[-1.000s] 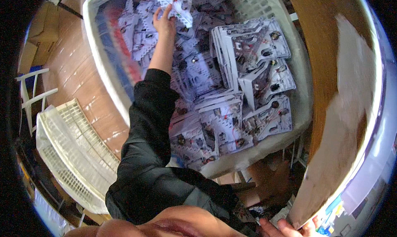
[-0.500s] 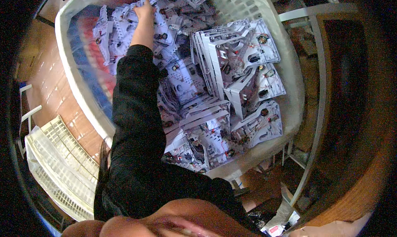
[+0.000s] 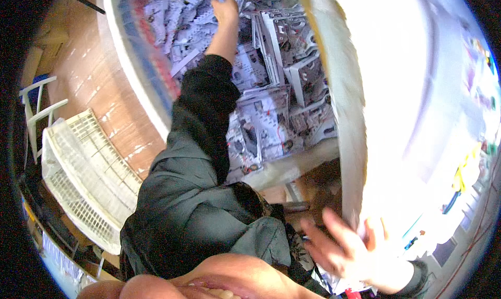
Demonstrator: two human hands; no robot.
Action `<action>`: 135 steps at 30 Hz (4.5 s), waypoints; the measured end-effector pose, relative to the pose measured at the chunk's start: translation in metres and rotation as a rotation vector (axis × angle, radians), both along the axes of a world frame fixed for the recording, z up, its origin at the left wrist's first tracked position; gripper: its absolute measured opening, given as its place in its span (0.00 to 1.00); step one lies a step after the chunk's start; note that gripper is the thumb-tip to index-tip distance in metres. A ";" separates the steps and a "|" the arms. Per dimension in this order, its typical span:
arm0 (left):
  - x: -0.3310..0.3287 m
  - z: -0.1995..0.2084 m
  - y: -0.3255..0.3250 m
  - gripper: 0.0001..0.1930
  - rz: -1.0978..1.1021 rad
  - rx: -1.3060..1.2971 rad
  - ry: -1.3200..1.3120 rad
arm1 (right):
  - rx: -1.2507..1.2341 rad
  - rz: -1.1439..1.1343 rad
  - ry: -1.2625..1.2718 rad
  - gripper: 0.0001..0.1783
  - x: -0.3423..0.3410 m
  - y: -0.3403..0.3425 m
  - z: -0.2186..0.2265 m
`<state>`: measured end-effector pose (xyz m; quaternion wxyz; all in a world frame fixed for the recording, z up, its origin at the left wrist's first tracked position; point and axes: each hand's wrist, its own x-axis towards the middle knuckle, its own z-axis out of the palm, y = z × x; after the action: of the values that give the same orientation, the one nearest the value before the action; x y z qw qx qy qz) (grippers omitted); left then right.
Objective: The person applies a substance to small components using a brush, fits motor pieces into plastic casings to assemble toy frames by hand, and arranges the assembled pieces inside a storage bin.
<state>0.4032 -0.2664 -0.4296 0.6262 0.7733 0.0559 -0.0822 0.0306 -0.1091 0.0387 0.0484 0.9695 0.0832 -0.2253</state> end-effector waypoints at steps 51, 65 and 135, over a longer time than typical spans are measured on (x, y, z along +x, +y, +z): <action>-0.258 0.379 0.139 0.33 -0.864 -0.463 -0.362 | 1.546 -1.427 -0.595 0.16 -0.036 -0.317 -0.177; -0.270 0.346 0.186 0.28 -0.902 -0.766 0.185 | 1.581 -1.494 -0.887 0.21 -0.050 -0.153 -0.121; -0.147 0.069 0.265 0.34 0.029 -0.989 0.410 | 0.118 -0.259 -0.742 0.34 0.063 -0.040 -0.026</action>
<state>0.2558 -0.0016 -0.3608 0.8931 0.3532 0.1426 -0.2396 0.0935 -0.1491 0.0128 -0.0096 0.9887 -0.0502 0.1412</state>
